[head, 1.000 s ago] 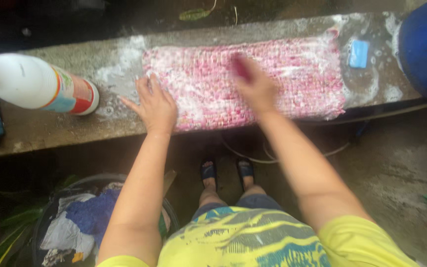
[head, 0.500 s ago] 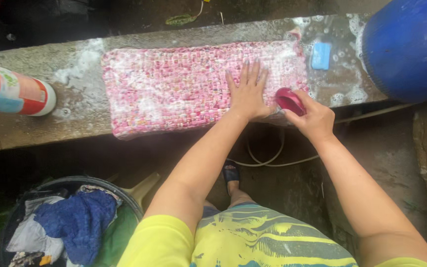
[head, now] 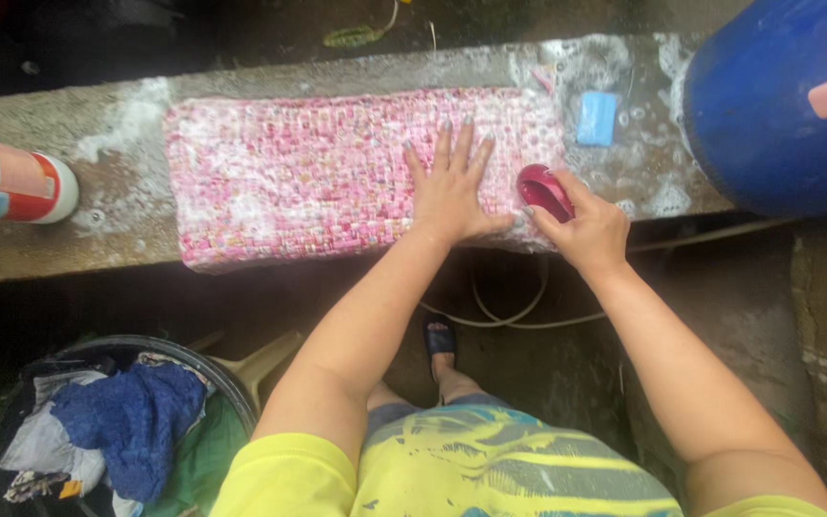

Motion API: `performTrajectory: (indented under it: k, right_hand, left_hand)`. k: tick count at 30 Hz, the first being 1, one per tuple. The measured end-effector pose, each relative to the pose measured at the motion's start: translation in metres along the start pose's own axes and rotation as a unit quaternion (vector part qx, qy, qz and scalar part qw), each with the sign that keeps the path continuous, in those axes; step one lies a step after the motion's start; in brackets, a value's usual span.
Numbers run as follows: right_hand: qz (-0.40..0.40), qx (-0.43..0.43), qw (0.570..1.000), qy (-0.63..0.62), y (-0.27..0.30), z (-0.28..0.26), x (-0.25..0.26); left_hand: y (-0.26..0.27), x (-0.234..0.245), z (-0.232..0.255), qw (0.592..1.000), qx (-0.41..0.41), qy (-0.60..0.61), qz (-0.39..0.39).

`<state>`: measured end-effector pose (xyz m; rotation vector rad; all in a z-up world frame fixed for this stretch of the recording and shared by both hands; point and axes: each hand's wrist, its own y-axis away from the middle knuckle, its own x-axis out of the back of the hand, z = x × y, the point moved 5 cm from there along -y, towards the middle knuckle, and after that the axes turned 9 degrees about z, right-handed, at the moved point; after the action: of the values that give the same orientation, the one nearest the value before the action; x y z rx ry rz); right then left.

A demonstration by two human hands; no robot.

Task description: The person washes a mat by laying it on a ledge, pouring water over it using a scoop, adding liquid from a bottle, and scrubbing both sides with a brush.

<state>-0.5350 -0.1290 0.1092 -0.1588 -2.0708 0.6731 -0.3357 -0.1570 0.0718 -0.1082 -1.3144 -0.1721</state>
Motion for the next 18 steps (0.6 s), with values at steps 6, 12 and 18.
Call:
performTrajectory:
  k: [6, 12, 18]
  right_hand:
    - [0.044, 0.004, 0.998, 0.039, -0.115, 0.031, -0.069]
    - [-0.052, -0.038, 0.993, 0.101, -0.055, 0.011, -0.045]
    - [-0.036, 0.015, 0.999, 0.015, -0.036, 0.01, -0.024]
  left_hand:
    - [-0.002, -0.004, 0.001, 1.0, 0.007, 0.002, -0.011]
    - [0.003, -0.003, 0.006, 1.0, 0.005, 0.012, 0.022]
    - [0.004, -0.001, 0.006, 1.0, 0.012, 0.017, -0.008]
